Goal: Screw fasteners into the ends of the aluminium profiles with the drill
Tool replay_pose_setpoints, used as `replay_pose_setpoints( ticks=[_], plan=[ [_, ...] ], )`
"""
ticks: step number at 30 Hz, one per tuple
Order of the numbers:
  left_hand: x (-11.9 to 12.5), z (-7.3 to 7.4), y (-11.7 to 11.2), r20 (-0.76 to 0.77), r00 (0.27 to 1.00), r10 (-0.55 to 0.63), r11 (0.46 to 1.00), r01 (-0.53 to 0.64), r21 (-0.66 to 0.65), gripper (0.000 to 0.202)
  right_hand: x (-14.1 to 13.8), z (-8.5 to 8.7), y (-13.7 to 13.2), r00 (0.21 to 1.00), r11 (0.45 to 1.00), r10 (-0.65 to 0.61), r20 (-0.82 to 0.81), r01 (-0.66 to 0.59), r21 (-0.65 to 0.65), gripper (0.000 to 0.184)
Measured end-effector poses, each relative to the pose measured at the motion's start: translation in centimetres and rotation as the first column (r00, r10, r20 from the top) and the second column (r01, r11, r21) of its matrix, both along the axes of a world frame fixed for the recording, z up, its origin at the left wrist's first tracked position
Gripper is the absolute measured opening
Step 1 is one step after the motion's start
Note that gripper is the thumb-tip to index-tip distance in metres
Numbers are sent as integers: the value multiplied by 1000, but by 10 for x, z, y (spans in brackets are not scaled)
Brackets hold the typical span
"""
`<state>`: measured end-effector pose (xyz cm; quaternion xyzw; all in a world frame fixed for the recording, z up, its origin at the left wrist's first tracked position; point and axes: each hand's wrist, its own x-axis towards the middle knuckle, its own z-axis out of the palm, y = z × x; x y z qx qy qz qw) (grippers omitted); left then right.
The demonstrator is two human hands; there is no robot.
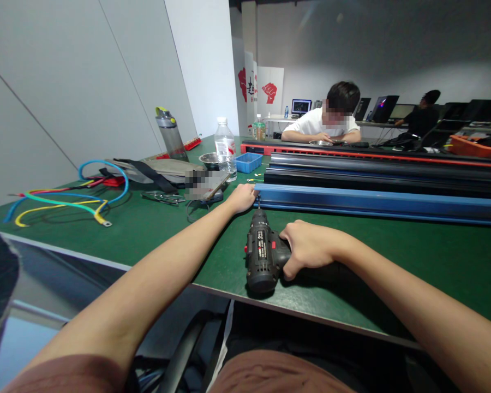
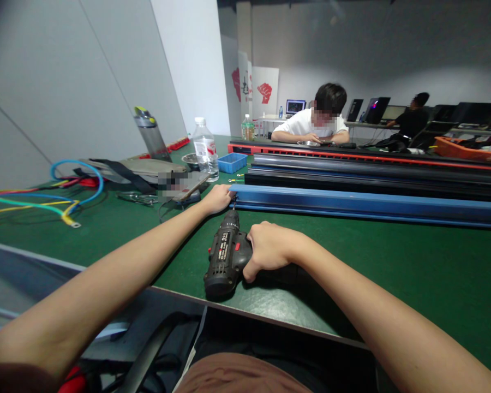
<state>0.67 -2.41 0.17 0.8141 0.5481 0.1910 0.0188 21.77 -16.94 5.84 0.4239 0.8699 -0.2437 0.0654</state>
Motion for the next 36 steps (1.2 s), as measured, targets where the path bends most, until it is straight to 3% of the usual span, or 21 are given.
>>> replay_pose_setpoints(
  ticks=[36],
  plan=[
    [0,0,1,-61,998,10,1000,-9,15,43,0,0,-1,1000,1000,-10,-5,10,8,36]
  ],
)
